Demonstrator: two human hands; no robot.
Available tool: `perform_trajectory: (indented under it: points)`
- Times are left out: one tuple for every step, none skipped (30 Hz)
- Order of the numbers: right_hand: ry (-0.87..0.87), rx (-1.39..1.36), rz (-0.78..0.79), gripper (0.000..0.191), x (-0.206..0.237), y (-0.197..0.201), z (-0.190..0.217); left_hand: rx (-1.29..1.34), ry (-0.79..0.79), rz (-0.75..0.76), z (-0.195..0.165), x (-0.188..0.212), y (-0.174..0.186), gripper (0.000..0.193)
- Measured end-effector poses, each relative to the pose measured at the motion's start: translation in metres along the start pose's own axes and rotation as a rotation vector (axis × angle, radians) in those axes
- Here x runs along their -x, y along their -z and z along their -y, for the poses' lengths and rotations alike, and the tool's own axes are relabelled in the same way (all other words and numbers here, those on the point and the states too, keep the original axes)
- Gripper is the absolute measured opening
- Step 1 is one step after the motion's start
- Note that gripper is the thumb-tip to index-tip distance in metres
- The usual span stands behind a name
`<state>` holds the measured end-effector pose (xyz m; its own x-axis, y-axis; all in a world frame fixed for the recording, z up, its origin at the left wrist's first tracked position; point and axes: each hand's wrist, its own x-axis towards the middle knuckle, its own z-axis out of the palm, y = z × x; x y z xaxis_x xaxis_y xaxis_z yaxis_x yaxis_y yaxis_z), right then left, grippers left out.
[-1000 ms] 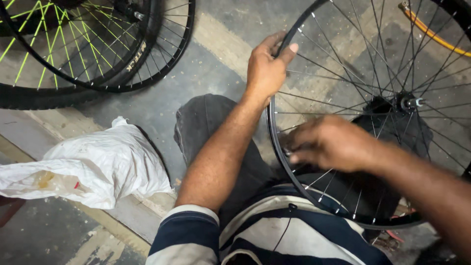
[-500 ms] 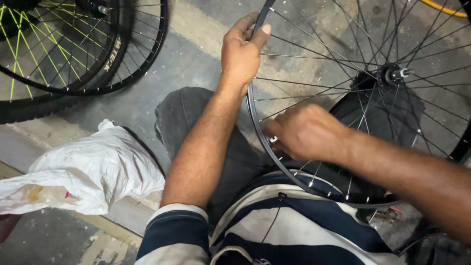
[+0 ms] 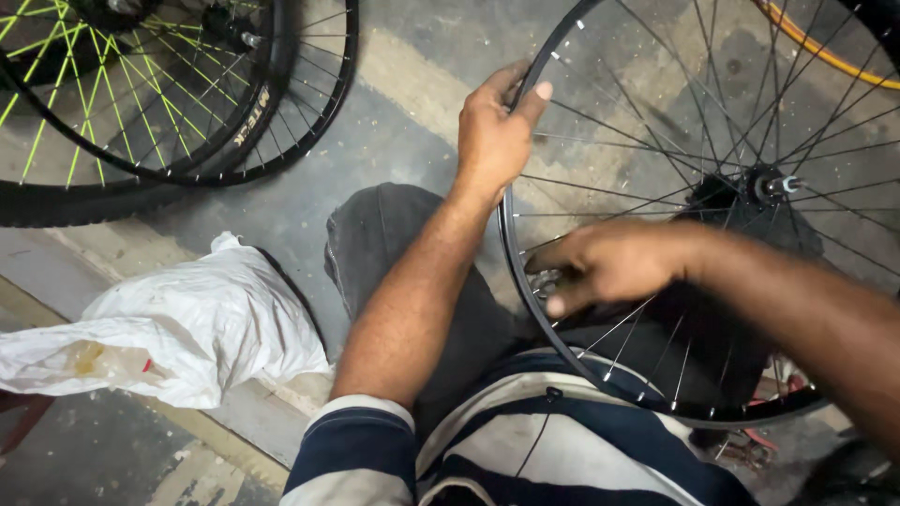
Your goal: The person sits on the floor holding a bicycle wheel and works around the rim, using a small tool on the spoke nipples and rotating the wheel to reach different sections. They repeatedly reposition the wheel and continue working on the spokes and rim.
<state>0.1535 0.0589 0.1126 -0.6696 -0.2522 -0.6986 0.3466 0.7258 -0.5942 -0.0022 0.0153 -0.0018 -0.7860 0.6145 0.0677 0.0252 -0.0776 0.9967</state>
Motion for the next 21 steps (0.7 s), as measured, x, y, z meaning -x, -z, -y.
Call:
perform_trajectory:
  points:
    - [-0.017, -0.147, 0.116, 0.038, 0.001, 0.005, 0.002, -0.002, 0.039, 0.003, -0.002, 0.001, 0.0, 0.049]
    - [0.004, -0.038, 0.024, 0.044, 0.001, 0.006, 0.004, -0.003, 0.071, 0.005, -0.005, 0.001, 0.0, 0.049]
    - [0.027, 0.074, -0.065, 0.049, 0.002, 0.003, 0.006, -0.004, 0.103, 0.002, -0.006, 0.0, 0.001, 0.05]
    - [0.054, 0.18, -0.148, 0.055, 0.003, -0.003, 0.007, -0.02, 0.096, -0.003, -0.007, 0.001, 0.002, 0.049]
    - [0.114, 0.276, -0.303, 0.046, 0.004, -0.014, 0.007, -0.035, 0.091, -0.001, -0.007, 0.002, 0.002, 0.049]
    - [0.169, 0.372, -0.464, 0.038, 0.005, -0.028, 0.008, -0.05, 0.081, 0.005, -0.007, 0.001, 0.003, 0.049]
    - [0.223, 0.47, -0.62, 0.03, 0.007, -0.039, 0.006, -0.015, 0.103, 0.016, -0.005, 0.001, 0.002, 0.05]
    - [0.277, 0.463, -0.685, 0.03, 0.008, -0.049, 0.002, 0.019, 0.124, 0.024, -0.003, 0.001, 0.003, 0.05]
    - [0.331, 0.456, -0.755, 0.031, 0.01, -0.056, -0.001, 0.051, 0.141, 0.035, -0.001, 0.0, 0.003, 0.051]
    - [0.389, 0.452, -0.83, 0.032, 0.011, -0.059, -0.005, 0.06, 0.1, 0.056, 0.002, -0.003, 0.003, 0.052]
    - [0.401, 0.434, -0.799, 0.029, 0.014, -0.062, -0.008, 0.069, 0.062, 0.074, 0.005, -0.006, 0.003, 0.053]
    - [0.407, 0.41, -0.762, 0.026, 0.018, -0.063, -0.011, 0.08, 0.034, 0.095, 0.008, -0.006, 0.003, 0.054]
    - [0.413, 0.387, -0.726, 0.023, 0.023, -0.062, -0.013, 0.077, 0.087, 0.136, 0.01, -0.011, 0.003, 0.053]
    - [0.405, 0.337, -0.65, 0.025, 0.028, -0.062, -0.013, 0.072, 0.134, 0.173, 0.012, -0.018, 0.003, 0.053]
    - [0.396, 0.29, -0.57, 0.026, 0.033, -0.062, -0.013, 0.069, 0.182, 0.208, 0.014, -0.024, 0.002, 0.052]
    - [0.386, 0.243, -0.49, 0.027, 0.038, -0.063, -0.013, 0.073, 0.229, 0.224, 0.016, -0.027, 0.002, 0.052]
    - [0.355, 0.22, -0.458, 0.024, 0.042, -0.064, -0.012, 0.077, 0.275, 0.241, 0.018, -0.03, -0.001, 0.052]
    - [0.321, 0.198, -0.426, 0.023, 0.044, -0.065, -0.012, 0.083, 0.32, 0.261, 0.019, -0.031, -0.003, 0.051]
    - [0.285, 0.172, -0.393, 0.024, 0.045, -0.067, -0.013, 0.062, 0.289, 0.219, 0.021, -0.029, -0.004, 0.051]
    - [0.299, 0.17, -0.388, 0.024, 0.045, -0.068, -0.014, 0.037, 0.26, 0.181, 0.024, -0.024, -0.005, 0.05]
    - [0.315, 0.168, -0.389, 0.024, 0.045, -0.069, -0.016, 0.009, 0.228, 0.146, 0.026, -0.02, -0.006, 0.05]
